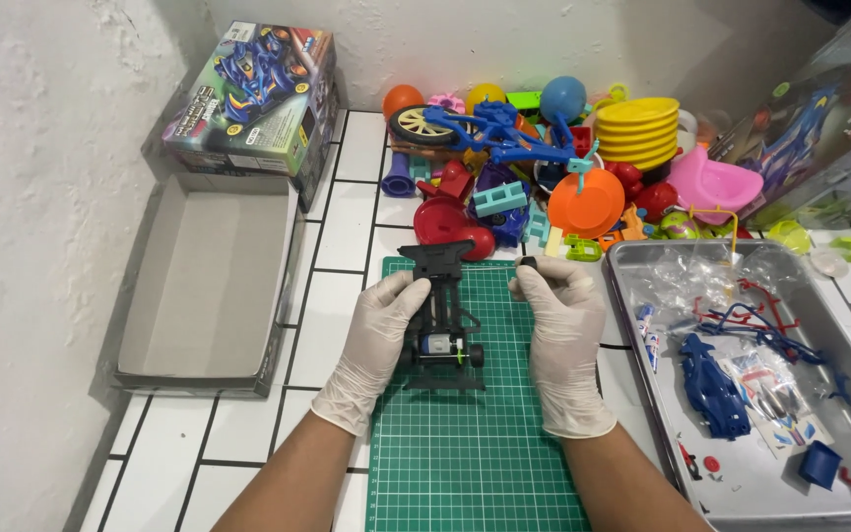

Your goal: Assembling a toy car by installing the motor and gears into the chassis on a workbench.

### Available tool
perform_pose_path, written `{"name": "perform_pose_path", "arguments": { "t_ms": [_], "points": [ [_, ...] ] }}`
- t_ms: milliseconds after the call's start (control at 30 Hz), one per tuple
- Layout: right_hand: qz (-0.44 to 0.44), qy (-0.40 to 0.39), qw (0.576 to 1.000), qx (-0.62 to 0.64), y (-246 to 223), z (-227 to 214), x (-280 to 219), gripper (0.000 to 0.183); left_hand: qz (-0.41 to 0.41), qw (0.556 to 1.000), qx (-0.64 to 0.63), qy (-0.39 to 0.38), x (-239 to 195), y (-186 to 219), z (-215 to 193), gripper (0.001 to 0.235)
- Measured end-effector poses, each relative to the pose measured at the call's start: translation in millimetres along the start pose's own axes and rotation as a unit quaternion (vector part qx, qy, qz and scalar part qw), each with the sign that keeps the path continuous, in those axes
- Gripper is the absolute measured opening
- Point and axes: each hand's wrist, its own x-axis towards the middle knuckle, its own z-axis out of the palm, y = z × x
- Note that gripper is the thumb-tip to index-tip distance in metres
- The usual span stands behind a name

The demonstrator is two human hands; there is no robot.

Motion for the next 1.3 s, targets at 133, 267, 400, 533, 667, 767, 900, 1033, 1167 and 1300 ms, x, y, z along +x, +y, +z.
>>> {"name": "perform_pose_path", "arguments": {
  "t_ms": [133,267,400,533,667,767,900,1033,1167,1300],
  "points": [
    [0.010,-0.013,1.000,-0.017,1.3,-2.6,6.2,0.011,0.001,1.000,0.011,0.006,10.1,-18.5,-9.0,0.011],
    [0.012,-0.021,0.999,-0.032,3.5,-7.7,12.2,0.014,-0.007,0.999,0.047,0.012,10.5,-18.7,-8.5,0.014],
    [0.028,-0.033,0.997,-0.058,9.1,-12.1,15.0,0.012,-0.013,0.998,0.054,0.014,2.0,6.5,-2.4,0.015],
    [0.026,-0.034,0.997,-0.068,3.1,-9.4,12.2,0.012,-0.025,0.998,0.050,0.014,1.6,5.8,-1.4,0.015],
    [-0.005,-0.032,0.998,-0.052,-3.3,-10.6,9.1,0.014,-0.039,0.999,0.008,0.012,0.6,4.8,-0.7,0.012],
    [-0.042,-0.040,0.997,-0.060,-15.9,-9.0,3.9,0.015,-0.050,0.998,-0.037,0.009,-10.4,23.7,8.3,0.012],
    [-0.110,-0.041,0.991,-0.060,-30.6,-7.6,-5.7,0.016,-0.071,0.989,-0.126,-0.026,-8.6,11.3,4.8,0.014],
    [-0.216,-0.030,0.975,-0.051,-43.2,-5.4,-15.9,0.018,-0.092,0.977,-0.182,-0.056,-9.1,3.6,1.8,0.017],
    [-0.279,-0.020,0.958,-0.057,-46.4,-5.3,-21.8,0.019,-0.102,0.967,-0.226,-0.055,-3.6,-14.2,-7.2,0.017],
    [-0.290,-0.021,0.956,-0.042,-44.6,-1.9,-26.9,0.021,-0.118,0.965,-0.229,-0.057,-5.3,-14.4,-7.4,0.019]
  ]
}}
